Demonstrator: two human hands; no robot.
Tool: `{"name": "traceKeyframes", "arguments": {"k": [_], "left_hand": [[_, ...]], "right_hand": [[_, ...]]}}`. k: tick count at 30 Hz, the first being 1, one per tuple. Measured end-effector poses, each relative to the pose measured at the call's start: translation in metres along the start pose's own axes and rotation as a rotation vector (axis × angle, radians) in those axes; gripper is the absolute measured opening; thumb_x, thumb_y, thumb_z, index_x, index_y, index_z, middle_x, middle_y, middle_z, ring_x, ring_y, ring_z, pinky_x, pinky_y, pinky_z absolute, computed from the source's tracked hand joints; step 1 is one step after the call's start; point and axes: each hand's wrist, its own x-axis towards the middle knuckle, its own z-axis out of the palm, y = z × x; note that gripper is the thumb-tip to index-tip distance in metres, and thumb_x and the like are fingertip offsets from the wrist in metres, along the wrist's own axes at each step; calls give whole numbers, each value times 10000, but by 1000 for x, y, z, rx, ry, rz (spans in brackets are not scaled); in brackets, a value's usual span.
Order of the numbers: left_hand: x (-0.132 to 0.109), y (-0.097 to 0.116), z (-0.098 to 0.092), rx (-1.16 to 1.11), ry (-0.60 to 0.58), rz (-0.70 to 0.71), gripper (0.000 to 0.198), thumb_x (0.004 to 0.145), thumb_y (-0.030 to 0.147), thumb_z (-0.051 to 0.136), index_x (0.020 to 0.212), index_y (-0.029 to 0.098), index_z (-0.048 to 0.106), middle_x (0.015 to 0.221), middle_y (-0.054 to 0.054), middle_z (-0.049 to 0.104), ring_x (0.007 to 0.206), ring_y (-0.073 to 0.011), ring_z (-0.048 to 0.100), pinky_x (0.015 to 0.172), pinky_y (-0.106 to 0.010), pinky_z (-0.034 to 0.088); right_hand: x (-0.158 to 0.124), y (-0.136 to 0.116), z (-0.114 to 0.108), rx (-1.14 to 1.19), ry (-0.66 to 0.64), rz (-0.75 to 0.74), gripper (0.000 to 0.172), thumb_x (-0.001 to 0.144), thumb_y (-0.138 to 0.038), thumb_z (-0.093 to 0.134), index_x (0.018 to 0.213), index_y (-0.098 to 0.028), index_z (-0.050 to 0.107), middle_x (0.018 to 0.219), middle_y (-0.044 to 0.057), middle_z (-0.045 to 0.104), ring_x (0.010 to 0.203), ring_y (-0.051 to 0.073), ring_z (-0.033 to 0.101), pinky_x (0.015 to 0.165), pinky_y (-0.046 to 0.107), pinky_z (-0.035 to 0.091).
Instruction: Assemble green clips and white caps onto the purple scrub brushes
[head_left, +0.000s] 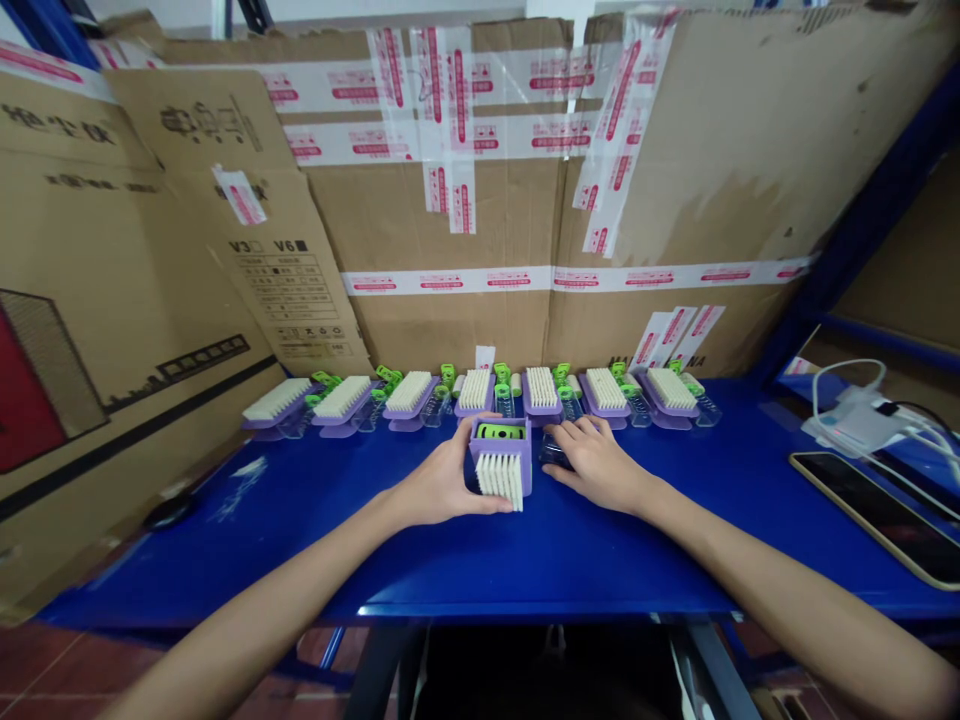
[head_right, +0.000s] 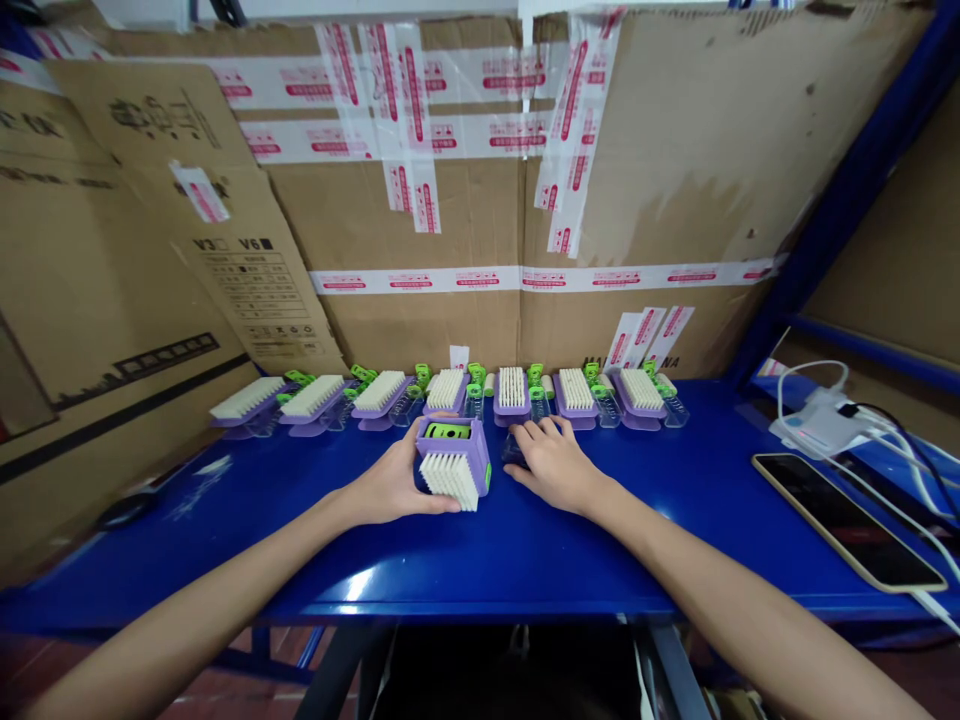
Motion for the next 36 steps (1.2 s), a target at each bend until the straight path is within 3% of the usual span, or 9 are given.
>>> {"name": "traceKeyframes", "arguments": {"k": [13, 20, 28, 36], "left_hand": [[-1, -1, -2, 24, 5, 25, 1141, 826, 543, 1026, 1725, 249, 388, 1652, -234, 658, 1548, -490, 651, 1286, -715, 521], [-1, -6, -2, 3, 30, -10, 1088, 815, 548, 1030, 1678, 241, 445, 1500, -209, 761, 1370, -459, 773, 1179, -698, 623], [1, 2, -3, -52, 33, -16, 960, 832, 542, 1011, 1599, 229, 526, 1463, -201, 797, 1300, -440, 822, 1118, -670, 683], [2, 0, -2, -179, -7, -25, 935, 845, 495, 1017, 1601, 231, 534, 1496, -212, 795, 1316, -429, 834, 1167, -711, 672]], "right_hand": [[0, 2, 1, -14, 21, -14, 454, 1131, -449, 668, 1507, -196, 662, 1312, 175, 804, 1205, 412, 722, 1173, 655, 475], [-1, 2, -1, -7, 11, -10, 449, 1130, -446, 673, 1504, -198, 672, 1313, 180, 804, 1210, 417, 723, 1165, 657, 484], [-1, 2, 0, -8, 8, -9, 465, 1140, -457, 644, 1522, -192, 659, 1323, 181, 797, 1222, 418, 709, 1182, 668, 473], [-2, 3, 2, -15, 37, -37, 480, 1138, -463, 626, 1537, -198, 654, 1320, 177, 802, 1186, 409, 713, 1169, 660, 476]]}}
